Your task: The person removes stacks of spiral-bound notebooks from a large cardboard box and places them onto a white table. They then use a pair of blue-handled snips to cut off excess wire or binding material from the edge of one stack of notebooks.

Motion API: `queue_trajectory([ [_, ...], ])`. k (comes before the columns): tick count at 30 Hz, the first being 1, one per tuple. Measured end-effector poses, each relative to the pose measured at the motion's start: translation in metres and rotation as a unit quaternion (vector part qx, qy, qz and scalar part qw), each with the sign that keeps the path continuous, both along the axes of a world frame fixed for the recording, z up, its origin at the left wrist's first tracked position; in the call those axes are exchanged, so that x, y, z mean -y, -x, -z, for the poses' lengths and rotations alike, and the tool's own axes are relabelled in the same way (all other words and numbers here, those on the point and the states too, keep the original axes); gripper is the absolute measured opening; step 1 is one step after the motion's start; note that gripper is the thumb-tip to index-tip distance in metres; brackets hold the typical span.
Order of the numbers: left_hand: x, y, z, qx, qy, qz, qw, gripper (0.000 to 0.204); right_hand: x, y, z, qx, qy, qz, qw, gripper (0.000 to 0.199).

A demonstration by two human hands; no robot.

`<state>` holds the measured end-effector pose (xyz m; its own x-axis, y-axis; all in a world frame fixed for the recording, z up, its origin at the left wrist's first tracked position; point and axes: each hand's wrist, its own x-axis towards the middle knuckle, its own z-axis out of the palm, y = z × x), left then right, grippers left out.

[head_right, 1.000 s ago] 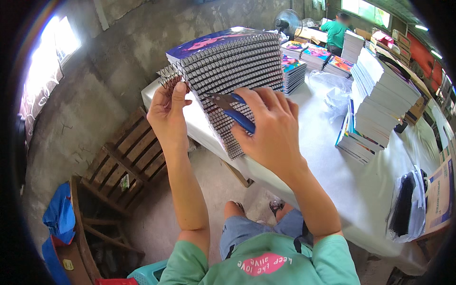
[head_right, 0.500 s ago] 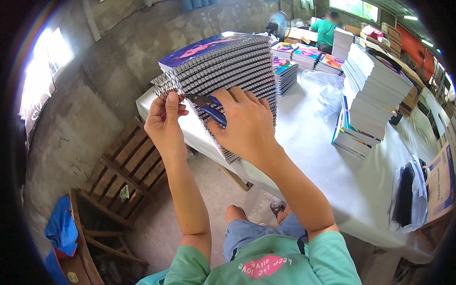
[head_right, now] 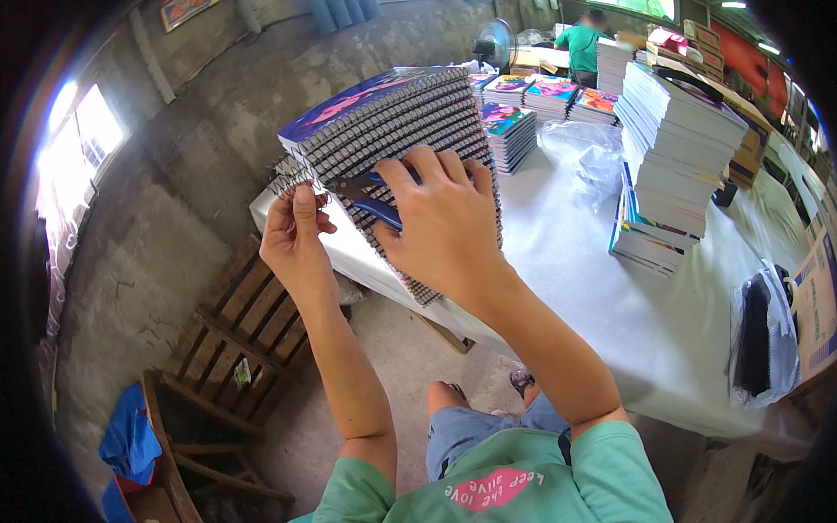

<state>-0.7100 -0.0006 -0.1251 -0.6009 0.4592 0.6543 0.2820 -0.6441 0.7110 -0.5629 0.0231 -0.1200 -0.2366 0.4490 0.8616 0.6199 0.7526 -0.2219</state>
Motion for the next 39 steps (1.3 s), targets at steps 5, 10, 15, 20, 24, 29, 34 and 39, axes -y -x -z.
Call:
queue_trajectory([
  [5,0.002,0.002,-0.001,0.003,0.004,-0.005,1.0,0.025,0.0,0.002,-0.002,0.009,0.006,0.001,1.0,0.039],
  [10,0.0,0.001,0.0,0.003,-0.009,0.008,1.0,0.023,-0.003,0.009,-0.002,0.006,0.036,-0.024,0.999,0.032],
  [15,0.001,0.002,0.001,-0.006,-0.016,-0.001,1.0,0.021,-0.009,0.009,-0.002,-0.008,0.124,-0.097,0.988,0.026],
  [20,0.01,-0.012,0.005,-0.021,-0.025,-0.085,0.996,0.02,-0.012,0.004,-0.003,0.048,0.16,-0.082,0.983,0.028],
  [24,0.032,-0.014,0.016,0.218,-0.115,0.199,0.949,0.02,-0.009,0.003,-0.008,0.041,0.123,-0.04,0.991,0.032],
  [29,0.021,0.014,0.048,0.52,-0.144,0.595,0.596,0.013,0.001,0.002,-0.004,-0.015,0.002,-0.016,1.0,0.038],
  [34,0.021,0.017,0.024,0.581,-0.103,0.514,0.622,0.018,-0.001,-0.001,-0.009,-0.011,-0.012,0.025,1.0,0.041],
  [39,0.012,0.04,0.009,0.417,-0.132,0.572,0.693,0.025,-0.003,0.005,-0.011,-0.002,-0.014,0.021,1.0,0.04],
])
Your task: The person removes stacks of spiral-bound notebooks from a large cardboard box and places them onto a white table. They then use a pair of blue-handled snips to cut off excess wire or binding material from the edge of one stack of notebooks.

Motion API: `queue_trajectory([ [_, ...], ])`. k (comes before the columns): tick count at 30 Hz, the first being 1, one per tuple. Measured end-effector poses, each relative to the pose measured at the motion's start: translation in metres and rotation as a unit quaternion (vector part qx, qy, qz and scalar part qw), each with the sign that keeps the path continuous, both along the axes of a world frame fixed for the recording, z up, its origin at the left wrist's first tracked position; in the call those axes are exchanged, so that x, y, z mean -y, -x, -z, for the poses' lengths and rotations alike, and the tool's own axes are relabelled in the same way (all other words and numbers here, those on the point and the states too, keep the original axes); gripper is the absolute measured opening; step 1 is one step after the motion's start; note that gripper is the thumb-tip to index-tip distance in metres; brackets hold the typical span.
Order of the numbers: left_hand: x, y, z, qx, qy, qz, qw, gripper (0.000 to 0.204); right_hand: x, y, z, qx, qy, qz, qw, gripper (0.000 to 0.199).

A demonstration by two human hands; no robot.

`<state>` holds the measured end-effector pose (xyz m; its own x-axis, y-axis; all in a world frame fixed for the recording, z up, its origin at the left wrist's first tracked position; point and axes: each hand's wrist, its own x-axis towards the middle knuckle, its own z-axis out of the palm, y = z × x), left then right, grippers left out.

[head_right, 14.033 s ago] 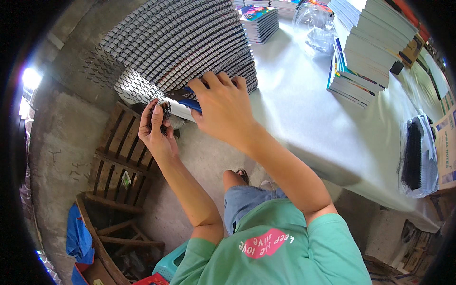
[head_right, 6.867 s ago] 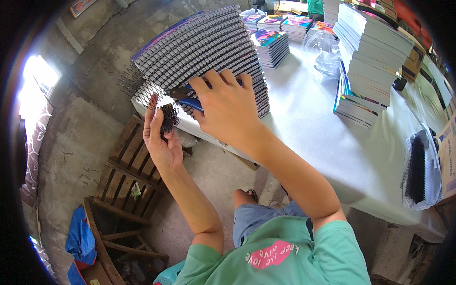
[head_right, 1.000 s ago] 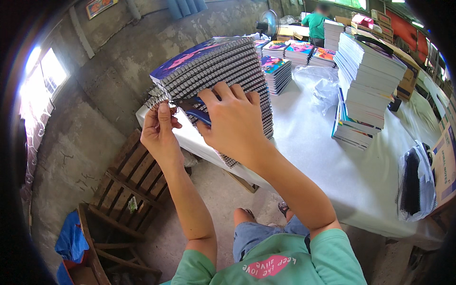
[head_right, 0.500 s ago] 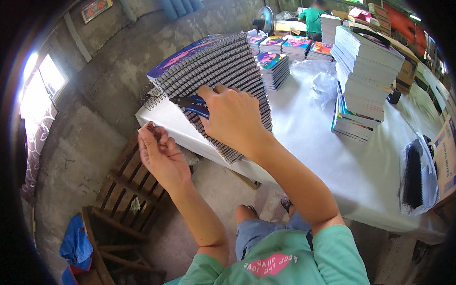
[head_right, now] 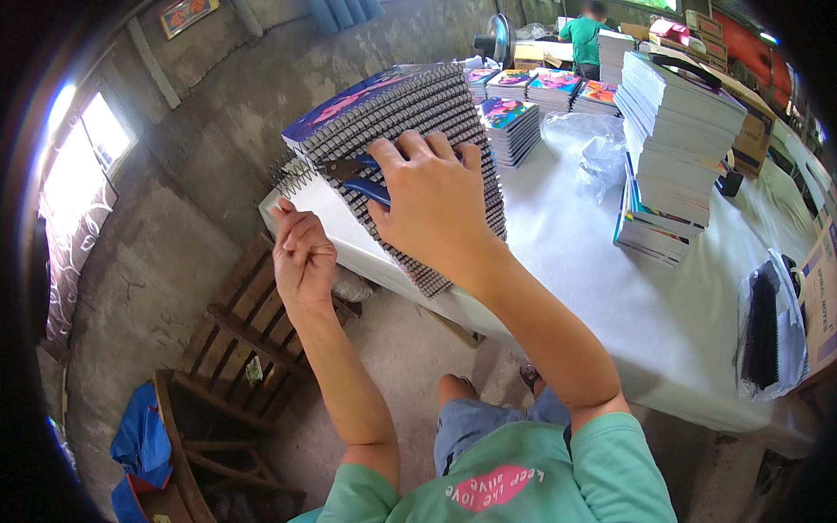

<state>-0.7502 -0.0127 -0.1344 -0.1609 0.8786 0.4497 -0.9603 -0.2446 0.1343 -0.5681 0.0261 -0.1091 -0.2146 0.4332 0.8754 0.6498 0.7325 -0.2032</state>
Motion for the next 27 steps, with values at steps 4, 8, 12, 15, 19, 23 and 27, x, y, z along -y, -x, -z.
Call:
queue_trajectory([
  [4,-0.002,-0.025,-0.02,-0.317,0.077,-0.375,0.868,0.034,0.002,-0.002,-0.002,0.012,0.022,0.003,1.0,0.041],
  [8,-0.01,-0.035,-0.028,-0.44,0.12,-0.54,0.707,0.033,0.004,-0.002,-0.005,0.025,0.038,-0.008,0.999,0.039],
  [12,-0.02,-0.035,-0.026,-0.47,0.09,-0.635,0.606,0.034,0.001,-0.004,-0.008,0.048,0.073,-0.031,0.996,0.033],
  [15,-0.019,-0.036,-0.028,-0.481,0.095,-0.646,0.585,0.036,0.003,-0.008,-0.014,0.095,0.168,-0.031,0.981,0.032],
  [19,-0.015,-0.035,-0.03,-0.514,0.13,-0.644,0.551,0.039,0.003,-0.013,-0.012,0.062,0.084,-0.031,0.994,0.035],
  [23,-0.015,-0.037,-0.029,-0.502,0.116,-0.651,0.557,0.036,0.002,-0.012,-0.014,-0.013,-0.002,-0.011,1.0,0.041],
  [27,-0.014,-0.04,-0.028,-0.497,0.112,-0.667,0.543,0.035,-0.004,-0.006,-0.013,0.024,-0.001,0.009,1.0,0.044],
])
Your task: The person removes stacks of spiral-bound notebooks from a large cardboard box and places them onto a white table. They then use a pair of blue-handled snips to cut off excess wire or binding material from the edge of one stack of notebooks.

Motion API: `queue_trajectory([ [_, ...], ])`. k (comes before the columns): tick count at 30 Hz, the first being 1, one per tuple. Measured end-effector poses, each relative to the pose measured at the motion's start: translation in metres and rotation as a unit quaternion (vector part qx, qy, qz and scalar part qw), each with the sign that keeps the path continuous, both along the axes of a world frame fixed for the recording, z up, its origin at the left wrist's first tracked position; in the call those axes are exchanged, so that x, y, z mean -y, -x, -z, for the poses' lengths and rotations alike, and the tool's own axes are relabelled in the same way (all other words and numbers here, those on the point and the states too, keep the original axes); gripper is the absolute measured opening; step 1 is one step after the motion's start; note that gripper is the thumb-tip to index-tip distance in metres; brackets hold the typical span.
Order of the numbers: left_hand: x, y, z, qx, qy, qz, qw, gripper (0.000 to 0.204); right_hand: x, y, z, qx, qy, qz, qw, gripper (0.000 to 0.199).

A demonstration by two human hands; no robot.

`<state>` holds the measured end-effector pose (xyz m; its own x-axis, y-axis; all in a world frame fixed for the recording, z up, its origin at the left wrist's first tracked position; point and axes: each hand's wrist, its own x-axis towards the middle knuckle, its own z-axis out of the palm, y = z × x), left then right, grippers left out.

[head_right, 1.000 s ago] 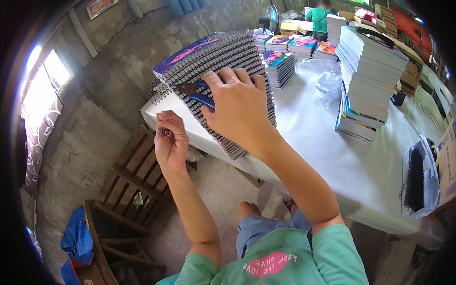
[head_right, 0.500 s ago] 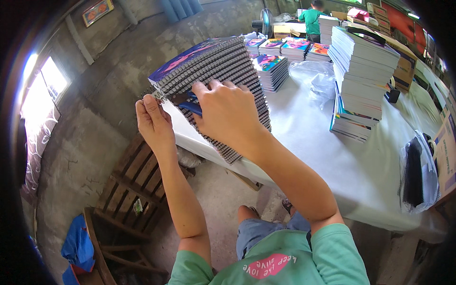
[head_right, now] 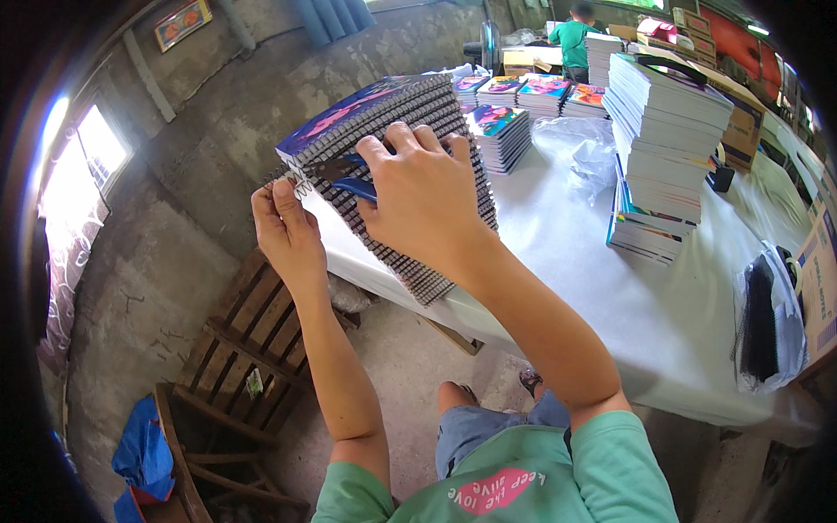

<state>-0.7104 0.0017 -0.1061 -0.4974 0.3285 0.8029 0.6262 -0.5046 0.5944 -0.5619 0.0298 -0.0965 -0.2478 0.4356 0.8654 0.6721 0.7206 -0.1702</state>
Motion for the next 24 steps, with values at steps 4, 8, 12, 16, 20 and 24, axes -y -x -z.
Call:
queue_trajectory([
  [4,0.006,-0.004,-0.002,0.0,0.021,-0.003,1.0,0.035,0.004,0.002,-0.003,0.017,0.018,0.003,1.0,0.044],
  [8,0.002,-0.002,0.001,-0.014,0.009,-0.018,1.0,0.033,0.006,-0.001,-0.001,0.022,0.005,0.007,1.0,0.043],
  [12,0.004,0.0,0.001,-0.014,0.002,-0.02,1.0,0.033,0.007,0.003,-0.004,0.01,0.022,-0.011,1.0,0.042],
  [16,0.005,-0.002,0.001,-0.015,0.02,-0.019,1.0,0.033,0.001,0.002,-0.005,0.018,0.067,-0.047,0.996,0.038],
  [20,0.005,-0.006,0.007,-0.078,-0.047,-0.098,0.991,0.032,-0.001,0.0,-0.005,0.024,0.133,-0.084,0.987,0.032],
  [24,0.023,-0.021,0.009,0.095,-0.103,0.006,0.99,0.029,-0.002,-0.004,-0.006,0.029,0.099,-0.063,0.993,0.029],
])
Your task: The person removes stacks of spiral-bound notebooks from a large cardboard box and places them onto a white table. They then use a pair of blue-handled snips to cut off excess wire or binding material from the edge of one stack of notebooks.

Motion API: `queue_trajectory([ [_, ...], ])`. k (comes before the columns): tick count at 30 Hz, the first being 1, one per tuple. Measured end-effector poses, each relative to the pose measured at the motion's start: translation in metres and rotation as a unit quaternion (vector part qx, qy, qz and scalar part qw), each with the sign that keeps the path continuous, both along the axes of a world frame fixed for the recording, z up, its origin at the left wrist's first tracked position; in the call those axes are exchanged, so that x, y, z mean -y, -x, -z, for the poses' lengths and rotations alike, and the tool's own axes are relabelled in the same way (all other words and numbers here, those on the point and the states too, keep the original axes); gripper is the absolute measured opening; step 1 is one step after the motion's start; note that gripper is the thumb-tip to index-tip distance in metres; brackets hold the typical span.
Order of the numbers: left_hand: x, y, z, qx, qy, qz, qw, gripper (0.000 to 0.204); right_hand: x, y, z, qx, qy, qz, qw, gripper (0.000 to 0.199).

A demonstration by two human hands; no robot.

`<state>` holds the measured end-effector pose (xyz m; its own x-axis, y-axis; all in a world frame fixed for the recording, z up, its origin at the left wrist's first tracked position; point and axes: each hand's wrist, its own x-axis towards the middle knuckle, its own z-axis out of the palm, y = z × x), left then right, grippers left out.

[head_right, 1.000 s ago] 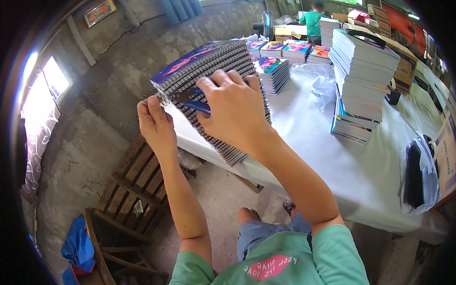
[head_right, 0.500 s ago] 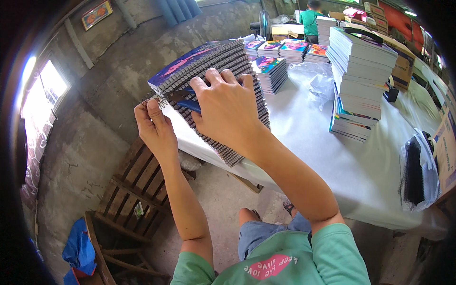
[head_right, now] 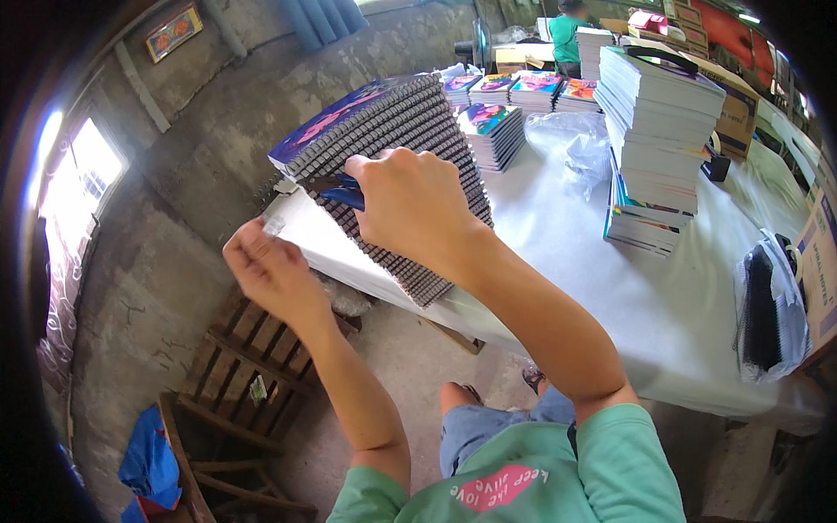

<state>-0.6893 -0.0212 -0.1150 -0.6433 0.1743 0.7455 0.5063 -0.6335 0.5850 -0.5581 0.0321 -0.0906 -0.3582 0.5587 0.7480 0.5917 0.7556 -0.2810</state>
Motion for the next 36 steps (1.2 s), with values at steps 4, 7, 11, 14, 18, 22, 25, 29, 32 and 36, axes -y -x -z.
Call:
queue_trajectory([
  [4,0.014,0.038,0.008,0.199,-0.143,0.651,0.718,0.017,0.01,-0.003,-0.002,-0.029,-0.067,0.014,0.997,0.034],
  [7,0.0,0.046,0.009,0.446,-0.145,0.64,0.608,0.015,0.011,-0.004,-0.002,-0.054,-0.099,0.04,0.993,0.039],
  [11,-0.007,0.05,0.0,0.496,-0.133,0.622,0.591,0.014,0.007,-0.002,-0.003,-0.046,-0.106,0.064,0.991,0.045],
  [14,-0.007,0.049,-0.005,0.238,-0.072,0.55,0.797,0.026,0.007,0.001,-0.005,-0.04,-0.105,0.068,0.991,0.045],
  [18,-0.01,0.032,-0.023,0.023,0.084,0.219,0.972,0.032,0.007,0.002,-0.007,-0.03,-0.09,0.063,0.993,0.044],
  [22,-0.012,0.028,-0.028,-0.058,0.144,0.065,0.986,0.024,0.008,0.005,-0.008,-0.019,-0.083,0.07,0.994,0.041],
  [25,-0.014,0.033,-0.029,-0.105,0.136,0.021,0.985,0.022,0.006,0.006,-0.009,-0.028,-0.094,0.047,0.994,0.037],
  [29,-0.015,0.033,-0.027,-0.109,0.127,0.031,0.985,0.021,0.003,0.001,-0.012,-0.002,0.016,0.004,1.0,0.031],
  [32,-0.018,0.037,-0.026,-0.128,0.097,0.013,0.987,0.02,0.001,0.001,-0.008,-0.05,-0.034,-0.032,0.998,0.026],
  [36,-0.003,0.016,-0.038,-0.076,0.113,0.046,0.99,0.02,-0.006,0.0,0.002,-0.086,-0.12,-0.023,0.989,0.039],
])
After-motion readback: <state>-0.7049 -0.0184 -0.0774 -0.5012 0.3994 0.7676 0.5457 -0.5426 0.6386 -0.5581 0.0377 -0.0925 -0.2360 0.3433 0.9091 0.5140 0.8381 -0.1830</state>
